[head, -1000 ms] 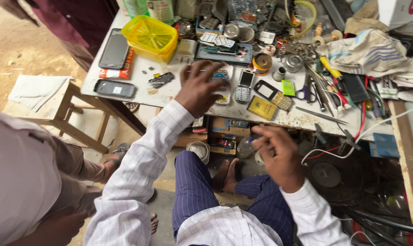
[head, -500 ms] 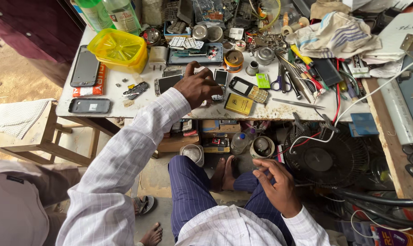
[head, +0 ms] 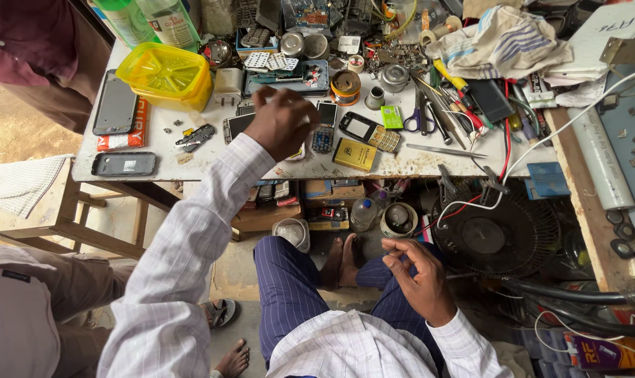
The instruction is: The person cleans a small circuit board with a toothbrush, then applies a white paste from a tube onto the internal components of a disassembled mobile phone. They use a metal tool to spread the paste and wipe the phone with a cloth.
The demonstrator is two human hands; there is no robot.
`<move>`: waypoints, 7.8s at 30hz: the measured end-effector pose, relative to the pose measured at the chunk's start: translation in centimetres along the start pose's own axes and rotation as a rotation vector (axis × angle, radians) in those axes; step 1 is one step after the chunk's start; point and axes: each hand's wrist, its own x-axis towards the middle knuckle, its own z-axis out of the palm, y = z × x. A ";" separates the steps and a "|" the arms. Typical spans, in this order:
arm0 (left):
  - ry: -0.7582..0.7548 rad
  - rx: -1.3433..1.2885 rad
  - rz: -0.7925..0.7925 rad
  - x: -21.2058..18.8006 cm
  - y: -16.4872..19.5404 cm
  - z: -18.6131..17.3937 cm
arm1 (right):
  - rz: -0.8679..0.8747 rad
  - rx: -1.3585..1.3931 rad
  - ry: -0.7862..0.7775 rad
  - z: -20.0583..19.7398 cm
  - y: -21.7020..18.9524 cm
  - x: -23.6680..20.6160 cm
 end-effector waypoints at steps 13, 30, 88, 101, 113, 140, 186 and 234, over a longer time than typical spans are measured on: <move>0.253 -1.956 -0.958 -6.1 11.3 0.6 | -0.159 0.616 0.050 0.2 -7.7 10.4; 0.223 -1.928 -0.954 -9.8 13.8 1.4 | 0.066 0.721 -0.045 1.8 -6.6 11.4; 0.629 -1.984 -0.927 -12.9 13.9 4.5 | -0.200 0.434 -0.337 -0.5 -7.0 9.0; 0.599 -1.569 -0.873 -11.4 16.4 2.2 | -0.382 -0.225 -0.018 1.5 -12.1 9.0; 0.610 -1.522 -0.832 -10.4 17.8 0.8 | -0.556 -0.190 0.051 1.8 -10.4 9.1; 0.728 -1.759 -0.917 -11.4 15.9 5.9 | -0.276 -0.022 0.189 0.0 -6.3 9.5; 0.861 -1.592 -1.498 -9.2 14.5 9.7 | -0.132 -0.261 0.187 -8.6 0.0 28.9; 0.902 -1.501 -1.587 -7.3 15.1 8.0 | -0.408 -0.031 -0.175 6.1 -6.0 17.0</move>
